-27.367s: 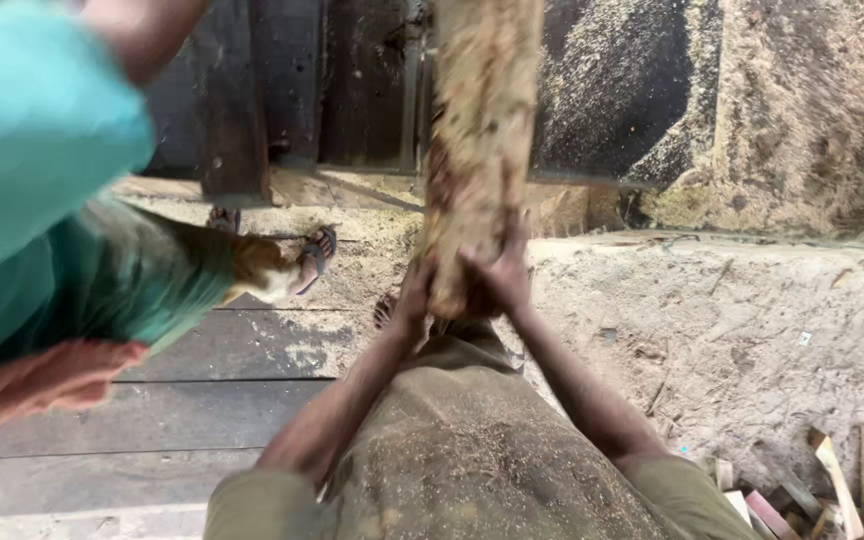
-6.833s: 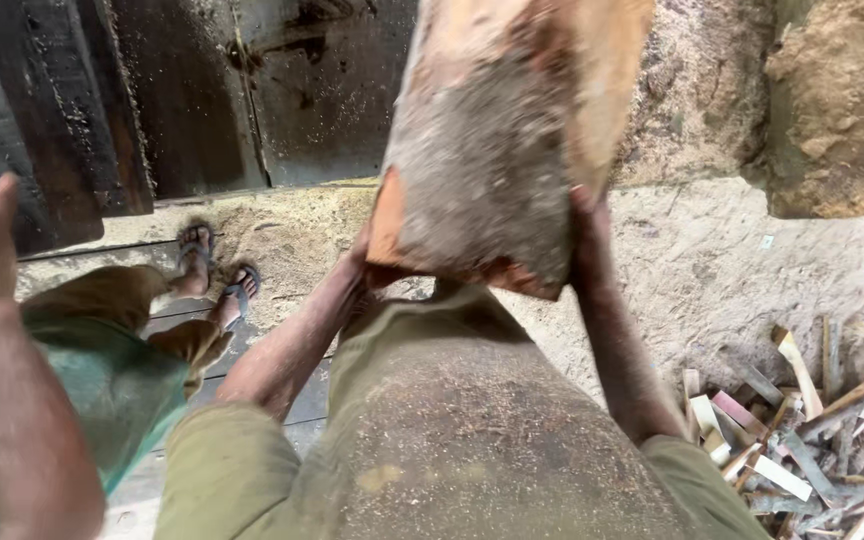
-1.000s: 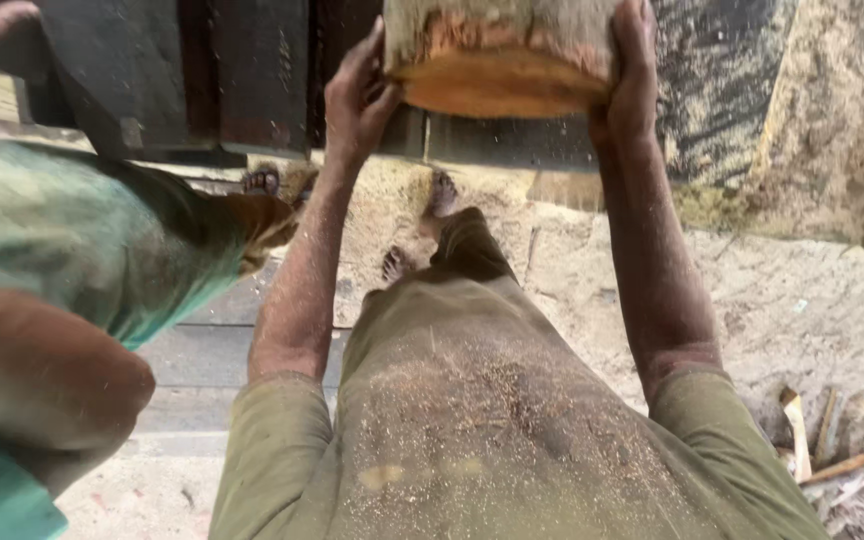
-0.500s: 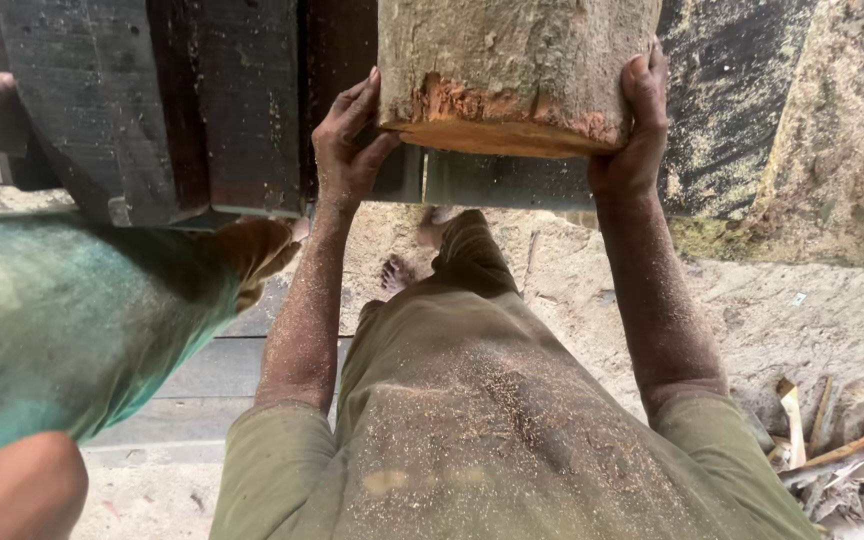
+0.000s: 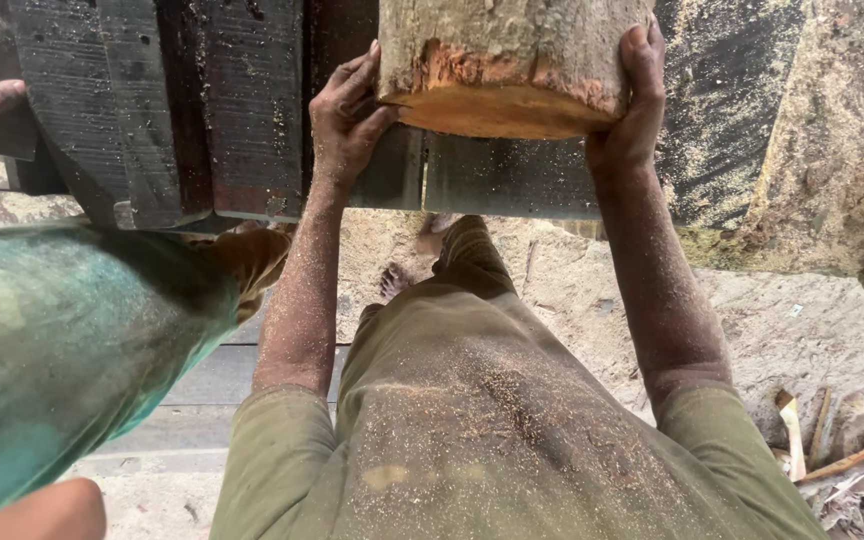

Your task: The person positions and rotates a large wood log on a machinery table by hand, then slides the log through a saw blade while another person assists with positioning.

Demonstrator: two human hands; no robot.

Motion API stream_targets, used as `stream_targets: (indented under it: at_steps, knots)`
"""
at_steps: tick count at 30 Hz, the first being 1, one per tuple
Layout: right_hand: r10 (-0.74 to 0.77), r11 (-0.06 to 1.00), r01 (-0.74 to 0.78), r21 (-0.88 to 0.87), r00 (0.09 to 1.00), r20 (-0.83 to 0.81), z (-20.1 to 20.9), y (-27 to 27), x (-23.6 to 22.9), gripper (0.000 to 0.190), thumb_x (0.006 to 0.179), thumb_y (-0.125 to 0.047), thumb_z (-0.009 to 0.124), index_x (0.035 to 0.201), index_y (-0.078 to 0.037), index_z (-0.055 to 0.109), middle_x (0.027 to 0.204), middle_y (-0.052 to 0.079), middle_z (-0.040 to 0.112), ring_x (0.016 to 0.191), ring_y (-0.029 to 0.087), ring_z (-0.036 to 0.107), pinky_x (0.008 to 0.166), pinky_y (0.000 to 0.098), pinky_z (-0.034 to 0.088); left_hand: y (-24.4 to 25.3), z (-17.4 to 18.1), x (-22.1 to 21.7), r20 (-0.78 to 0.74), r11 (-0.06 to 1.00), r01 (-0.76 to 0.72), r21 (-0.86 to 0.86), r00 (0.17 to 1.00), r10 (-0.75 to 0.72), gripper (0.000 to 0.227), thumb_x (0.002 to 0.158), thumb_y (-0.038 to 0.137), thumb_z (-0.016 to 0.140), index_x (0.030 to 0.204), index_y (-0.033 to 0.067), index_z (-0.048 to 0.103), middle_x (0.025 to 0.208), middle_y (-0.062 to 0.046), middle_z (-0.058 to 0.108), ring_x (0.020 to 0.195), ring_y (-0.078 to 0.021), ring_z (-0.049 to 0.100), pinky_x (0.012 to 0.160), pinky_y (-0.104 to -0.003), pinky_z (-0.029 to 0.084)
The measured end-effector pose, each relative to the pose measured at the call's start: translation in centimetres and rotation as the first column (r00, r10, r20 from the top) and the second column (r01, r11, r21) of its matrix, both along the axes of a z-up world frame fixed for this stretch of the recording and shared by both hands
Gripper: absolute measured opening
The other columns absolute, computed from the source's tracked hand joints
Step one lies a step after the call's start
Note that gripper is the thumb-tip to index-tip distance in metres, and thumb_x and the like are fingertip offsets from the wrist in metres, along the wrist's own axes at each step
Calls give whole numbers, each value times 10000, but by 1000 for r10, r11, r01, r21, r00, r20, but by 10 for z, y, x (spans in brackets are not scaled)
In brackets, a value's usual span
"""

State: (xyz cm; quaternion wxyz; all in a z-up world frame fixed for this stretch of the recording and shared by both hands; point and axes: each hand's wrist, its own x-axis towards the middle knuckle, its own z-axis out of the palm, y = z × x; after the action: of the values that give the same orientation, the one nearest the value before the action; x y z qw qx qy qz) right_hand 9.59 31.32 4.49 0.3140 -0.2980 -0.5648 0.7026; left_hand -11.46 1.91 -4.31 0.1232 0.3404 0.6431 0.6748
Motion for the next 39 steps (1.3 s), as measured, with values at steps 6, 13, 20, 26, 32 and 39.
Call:
stream_targets:
  at_steps: [6,13,20,26,32,39]
  knots:
    - [16,997,-16,70,1000,-6,6,3,-12,839,1050,-449,638,1671,-71,219,1703,220,367,1595,361,383,1328,568,289,6,-3,-9,-16,999,-16,-43,1000,15,620,923,-10,785,1486,136,569,1429,-148,619,1214,-248,742,989,-348,623]
    - [125,992,-126,-1,988,-91,19,4,-23,581,1015,-423,592,1450,-58,473,1346,197,628,1323,392,653,1190,579,574,15,-3,-14,-14,998,11,64,1000,-10,605,954,-17,785,1501,117,564,1440,-161,612,1231,-251,737,1004,-349,624]
    - [-12,988,-9,-154,991,-133,-6,32,-34,519,1009,-381,580,1300,47,626,1136,207,710,1093,368,743,1031,502,641,24,-6,-30,-88,999,4,41,996,-1,578,992,71,798,1517,119,561,1434,-160,622,1216,-229,750,1000,-331,634]
    - [66,994,-79,-78,985,-159,1,35,-48,453,1000,-367,596,1226,25,623,1114,200,720,1039,365,777,978,516,688,36,-6,-44,-126,998,12,68,992,-3,570,1005,68,789,1526,101,561,1446,-163,622,1211,-241,761,1020,-353,635]
    - [35,997,-41,-73,995,-89,2,49,-61,531,987,-433,537,1184,37,684,1063,219,732,977,387,783,920,536,683,44,1,-55,-67,991,44,124,997,-36,510,1000,120,841,1451,35,617,1410,-173,617,1215,-280,748,1019,-372,635]
    - [56,993,-66,-94,993,-106,-6,66,-69,588,971,-477,460,1220,21,650,1182,230,730,1109,385,775,1017,549,668,39,15,-53,-141,996,-50,-79,989,39,643,997,308,794,1518,40,528,1454,-156,634,1302,-304,705,1096,-426,577]
